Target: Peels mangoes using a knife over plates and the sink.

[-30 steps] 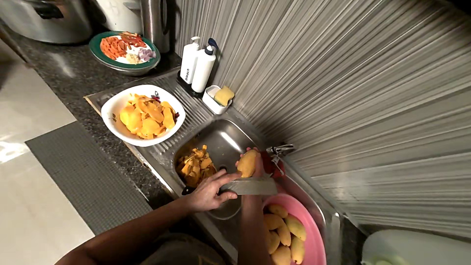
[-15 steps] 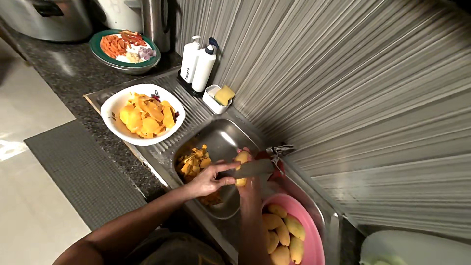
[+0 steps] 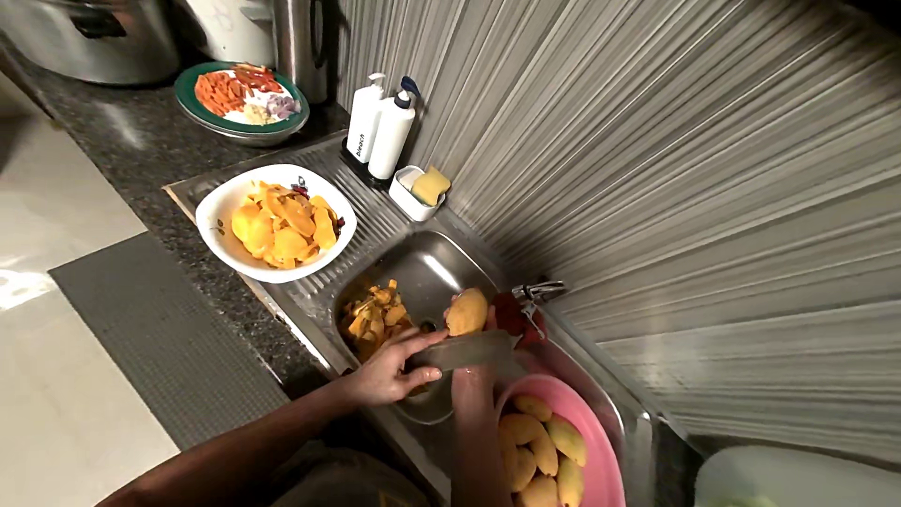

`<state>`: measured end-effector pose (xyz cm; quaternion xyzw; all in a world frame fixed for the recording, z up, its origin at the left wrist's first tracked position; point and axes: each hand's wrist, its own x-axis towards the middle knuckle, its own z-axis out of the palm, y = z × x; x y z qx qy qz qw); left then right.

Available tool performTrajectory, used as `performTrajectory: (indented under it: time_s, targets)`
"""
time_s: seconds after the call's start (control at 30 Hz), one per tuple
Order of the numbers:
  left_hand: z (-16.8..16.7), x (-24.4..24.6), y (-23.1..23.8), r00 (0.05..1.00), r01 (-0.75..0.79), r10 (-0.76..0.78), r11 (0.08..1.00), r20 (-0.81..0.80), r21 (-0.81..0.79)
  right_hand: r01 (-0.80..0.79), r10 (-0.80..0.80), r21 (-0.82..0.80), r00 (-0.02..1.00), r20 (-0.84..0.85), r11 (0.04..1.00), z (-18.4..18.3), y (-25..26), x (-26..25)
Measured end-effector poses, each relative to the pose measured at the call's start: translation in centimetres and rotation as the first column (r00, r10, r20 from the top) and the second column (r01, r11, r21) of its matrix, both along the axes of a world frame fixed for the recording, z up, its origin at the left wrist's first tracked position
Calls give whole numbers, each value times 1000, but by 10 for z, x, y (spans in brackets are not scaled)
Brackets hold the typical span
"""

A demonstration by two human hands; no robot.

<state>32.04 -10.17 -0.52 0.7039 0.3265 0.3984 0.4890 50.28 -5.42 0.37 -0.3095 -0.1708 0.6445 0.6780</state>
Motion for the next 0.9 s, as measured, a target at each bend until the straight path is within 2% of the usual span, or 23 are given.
performTrajectory:
  time_s: [0.1,0.2,0.33,0.43,0.53,0.63,0.73,0.9]
  targets:
    - [-1,5,0,999,-15,18,996,-38,90,-18,17,44,1000,26,999,6,0,-3]
    - [0,5,1,996,-2,10,995,-86,95,55,-51,-18,987,152,998,25,-1,-9]
    - [1,7,-2,994,-7,17,996,-111,91,37,-36,0,965,260,999,21,5,-4]
    - [2,8,-2,988,-42,58,992,-145,115,54,-55,12,970,238,998,18,5,-6]
    - [1,9,1,983,-83,108,983,-150,165,70,-71,13,987,143,997,18,4,-12]
    - [2,10,6,985,-98,120,980,-123,173,122,-121,1,980,157,992,24,1,-16]
    - [2,11,11,992,-95,108,980,-65,174,135,-137,24,972,189,991,26,-2,-19]
    - [7,11,13,996,-39,46,995,-74,90,80,-83,29,992,100,996,26,1,-16]
